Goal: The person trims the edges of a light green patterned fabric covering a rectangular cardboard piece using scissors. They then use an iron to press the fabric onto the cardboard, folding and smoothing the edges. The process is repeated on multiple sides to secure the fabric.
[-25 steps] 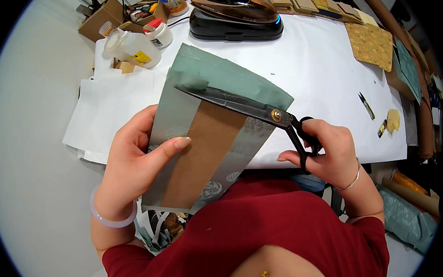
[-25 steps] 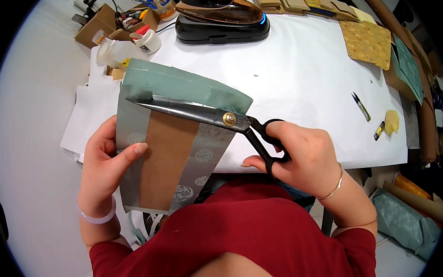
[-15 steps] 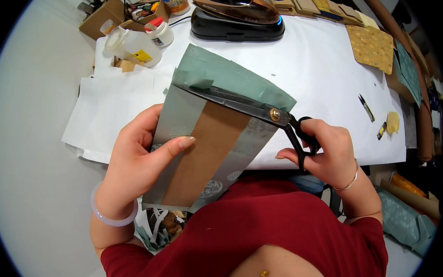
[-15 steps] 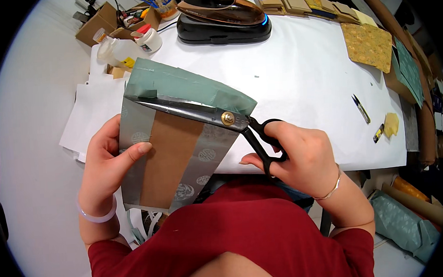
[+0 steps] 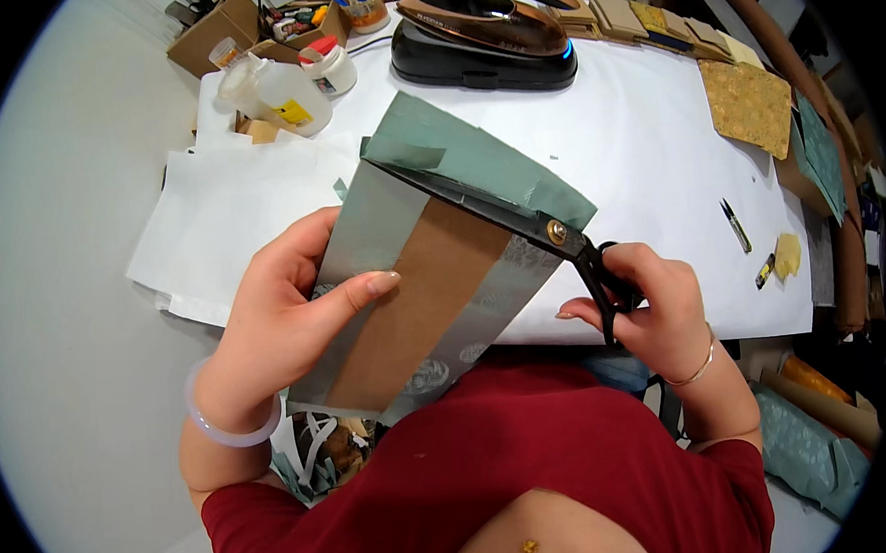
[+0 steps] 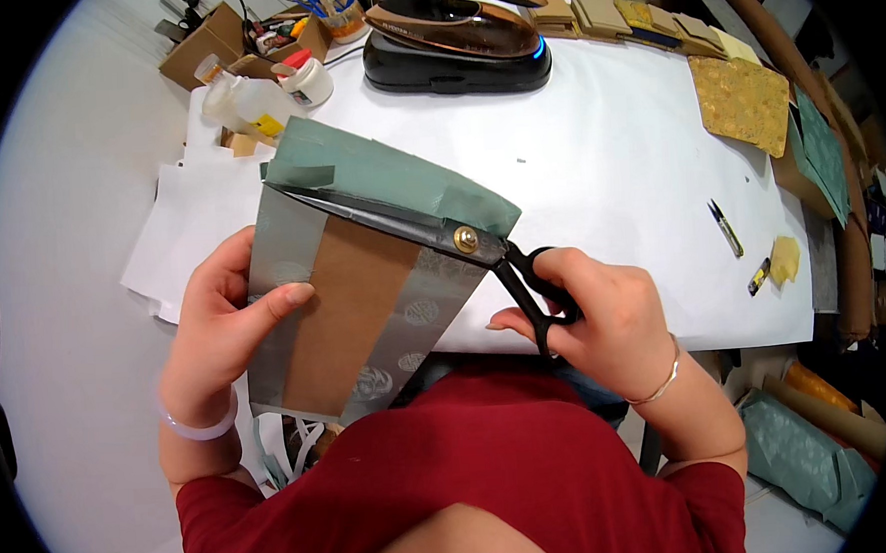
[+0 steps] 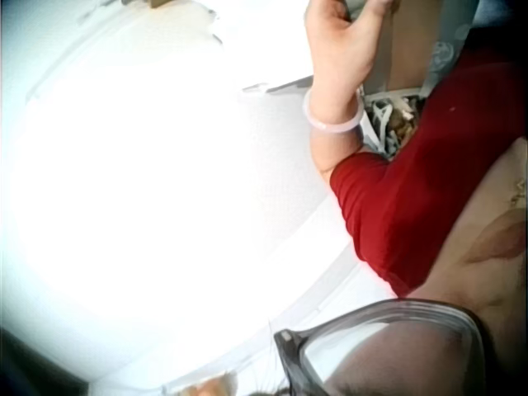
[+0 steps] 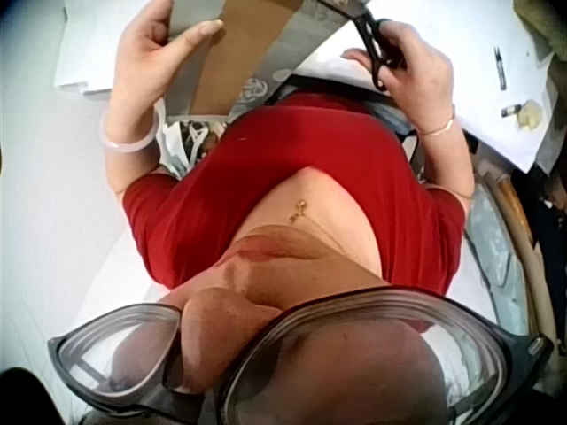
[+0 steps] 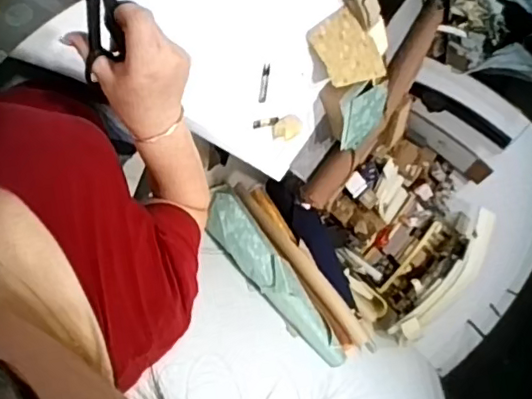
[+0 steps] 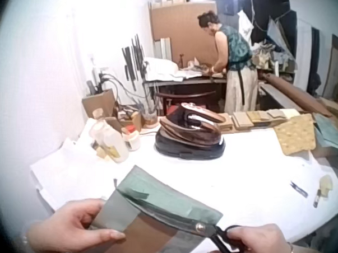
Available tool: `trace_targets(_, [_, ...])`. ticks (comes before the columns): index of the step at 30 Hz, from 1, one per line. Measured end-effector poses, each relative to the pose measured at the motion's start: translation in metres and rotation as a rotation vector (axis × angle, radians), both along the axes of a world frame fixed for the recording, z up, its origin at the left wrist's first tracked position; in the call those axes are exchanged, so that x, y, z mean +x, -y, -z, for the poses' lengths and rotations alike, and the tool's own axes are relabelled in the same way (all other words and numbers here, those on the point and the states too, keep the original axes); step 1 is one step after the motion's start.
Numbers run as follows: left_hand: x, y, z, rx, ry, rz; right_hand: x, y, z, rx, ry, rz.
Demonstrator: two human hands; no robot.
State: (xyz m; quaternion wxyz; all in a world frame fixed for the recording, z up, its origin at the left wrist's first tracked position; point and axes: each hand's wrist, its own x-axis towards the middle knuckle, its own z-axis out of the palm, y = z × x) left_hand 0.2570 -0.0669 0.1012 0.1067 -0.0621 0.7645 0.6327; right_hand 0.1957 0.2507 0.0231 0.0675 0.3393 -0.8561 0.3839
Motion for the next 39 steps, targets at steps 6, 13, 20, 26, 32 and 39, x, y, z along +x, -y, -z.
trace_targets(6, [-0.006,0.006,0.004,0.007,-0.002,0.0,0.001,0.0,-0.002,-0.165,0.252,0.024])
trace_targets(13, [-0.016,0.016,0.014,0.066,-0.068,-0.117,-0.002,-0.013,0.013,-0.373,0.433,0.158])
trace_targets(20, [-0.02,0.027,0.03,0.162,-0.128,-0.153,0.003,-0.024,0.037,-0.631,1.013,0.123])
trace_targets(26, [-0.016,0.011,0.03,0.163,-0.19,-0.138,0.011,-0.026,0.041,-0.844,1.138,-0.024])
trace_targets(32, [-0.025,-0.032,0.013,0.254,-0.351,-0.161,0.003,0.017,0.017,-0.912,0.939,0.064])
trace_targets(39, [-0.088,-0.05,0.021,0.278,-0.376,-0.06,-0.039,0.029,0.006,-0.951,0.75,0.16])
